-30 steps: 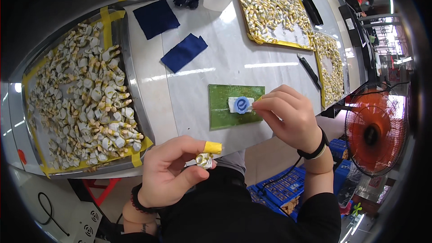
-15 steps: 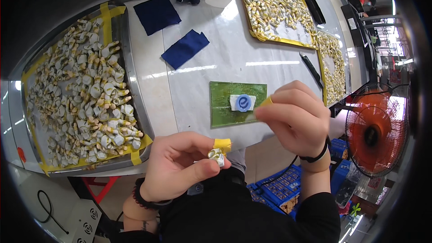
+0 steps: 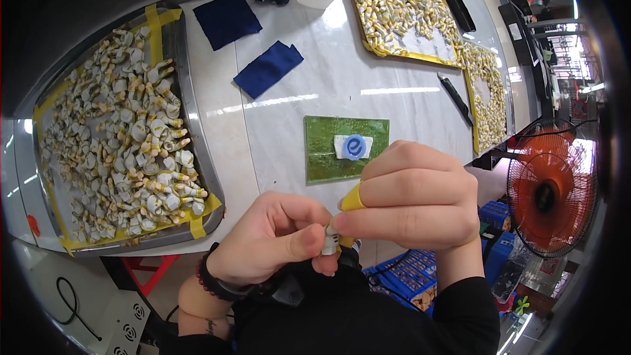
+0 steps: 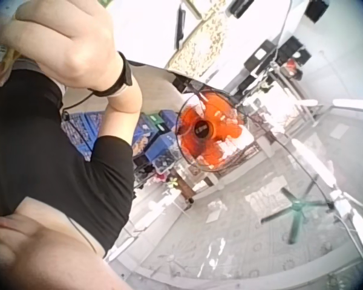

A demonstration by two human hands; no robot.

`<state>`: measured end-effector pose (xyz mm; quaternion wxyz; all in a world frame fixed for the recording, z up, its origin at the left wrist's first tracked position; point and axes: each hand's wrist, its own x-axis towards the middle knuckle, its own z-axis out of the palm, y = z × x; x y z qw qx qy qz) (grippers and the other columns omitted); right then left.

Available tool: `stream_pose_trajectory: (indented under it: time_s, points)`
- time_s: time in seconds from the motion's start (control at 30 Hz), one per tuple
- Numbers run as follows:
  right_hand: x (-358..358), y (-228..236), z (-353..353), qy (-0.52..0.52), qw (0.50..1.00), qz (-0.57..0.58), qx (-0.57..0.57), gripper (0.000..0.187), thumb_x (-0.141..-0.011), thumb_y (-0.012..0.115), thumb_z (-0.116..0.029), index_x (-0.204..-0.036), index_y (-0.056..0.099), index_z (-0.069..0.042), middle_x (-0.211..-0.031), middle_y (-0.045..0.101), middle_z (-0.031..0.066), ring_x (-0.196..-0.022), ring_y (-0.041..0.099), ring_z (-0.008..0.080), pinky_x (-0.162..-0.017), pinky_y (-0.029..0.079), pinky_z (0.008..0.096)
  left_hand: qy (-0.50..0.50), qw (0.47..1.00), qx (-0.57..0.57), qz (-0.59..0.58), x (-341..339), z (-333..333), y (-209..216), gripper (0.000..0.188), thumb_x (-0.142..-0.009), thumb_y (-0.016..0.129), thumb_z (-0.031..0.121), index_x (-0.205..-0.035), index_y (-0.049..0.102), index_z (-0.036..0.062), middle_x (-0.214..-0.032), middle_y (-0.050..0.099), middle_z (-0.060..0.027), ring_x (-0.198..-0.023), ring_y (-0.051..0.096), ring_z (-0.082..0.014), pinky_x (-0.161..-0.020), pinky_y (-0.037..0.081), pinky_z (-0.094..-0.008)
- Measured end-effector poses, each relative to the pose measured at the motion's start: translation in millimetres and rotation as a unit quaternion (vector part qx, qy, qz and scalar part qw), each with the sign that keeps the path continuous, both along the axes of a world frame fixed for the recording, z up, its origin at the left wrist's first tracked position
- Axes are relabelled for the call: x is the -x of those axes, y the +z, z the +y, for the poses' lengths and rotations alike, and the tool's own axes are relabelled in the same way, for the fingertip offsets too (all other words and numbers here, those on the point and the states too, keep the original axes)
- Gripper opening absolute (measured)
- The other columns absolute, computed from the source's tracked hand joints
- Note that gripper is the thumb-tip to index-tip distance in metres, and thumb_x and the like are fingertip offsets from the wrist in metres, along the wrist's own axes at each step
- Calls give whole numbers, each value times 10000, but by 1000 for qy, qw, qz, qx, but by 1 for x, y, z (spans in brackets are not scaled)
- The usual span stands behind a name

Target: The person peels the outer layer off small snail-like objects using their fingers. They pick up each item from a tray, remove the shell or casing, and place the processed item onto a separate tray. The process is repeated continuously throughout the clip.

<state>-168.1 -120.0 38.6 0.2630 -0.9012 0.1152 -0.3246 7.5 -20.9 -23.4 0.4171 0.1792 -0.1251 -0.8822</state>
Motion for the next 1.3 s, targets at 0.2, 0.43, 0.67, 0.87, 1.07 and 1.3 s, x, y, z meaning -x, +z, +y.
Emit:
stream_pose_trajectory:
  time_s: [0.2, 0.43, 0.67, 0.87, 1.07, 1.3]
  points:
    - [0, 0, -2, 35, 999, -20, 5, 267, -573, 683, -66, -815, 639, 39, -767, 582, 94, -661, 583, 216, -559, 485, 277, -10, 1000, 11, -1, -1, -4, 6, 307, -879, 642, 294, -902, 605, -10, -770, 646, -51, -722, 628, -95, -683, 492, -201]
    - [2, 4, 4, -14, 999, -4, -41, 249, -600, 687, -33, -839, 658, 28, -759, 593, 81, -644, 576, 207, -558, 483, 271, 73, 985, 85, -132, 0, -7, 20, 241, -849, 675, 128, -1007, 611, -42, -889, 639, -63, -793, 608, -103, -761, 483, -232]
    - [12, 9, 11, -29, 999, -6, -15, 228, -626, 678, -31, -851, 670, 6, -794, 619, 80, -661, 577, 196, -561, 474, 272, 198, 912, 220, -285, 6, -4, 19, 326, -746, 762, 72, -1025, 634, -40, -893, 639, -88, -781, 592, -123, -718, 464, -236]
    - [16, 11, 16, -3, 1000, -17, -1, 224, -621, 673, -31, -840, 660, 17, -818, 622, 95, -677, 580, 201, -570, 461, 258, 195, 872, 277, -354, 6, -2, 17, 307, -712, 792, 92, -953, 649, -33, -793, 637, -79, -689, 592, -128, -628, 462, -235]
    - [17, 9, 16, 25, 998, -55, 12, 179, -655, 662, -9, -828, 647, 33, -848, 616, 116, -692, 587, 208, -569, 464, 270, 144, 916, 240, -287, 7, -1, 19, 289, -709, 796, 72, -928, 644, -38, -776, 635, -82, -681, 594, -112, -625, 464, -222]
    - [20, 16, 12, 17, 993, -28, -117, 152, -693, 691, 5, -840, 654, 16, -835, 620, 101, -684, 592, 222, -565, 469, 287, 189, 888, 269, -320, 10, -4, 22, 309, -669, 824, 102, -892, 647, -18, -791, 643, -95, -678, 608, -154, -616, 474, -246]
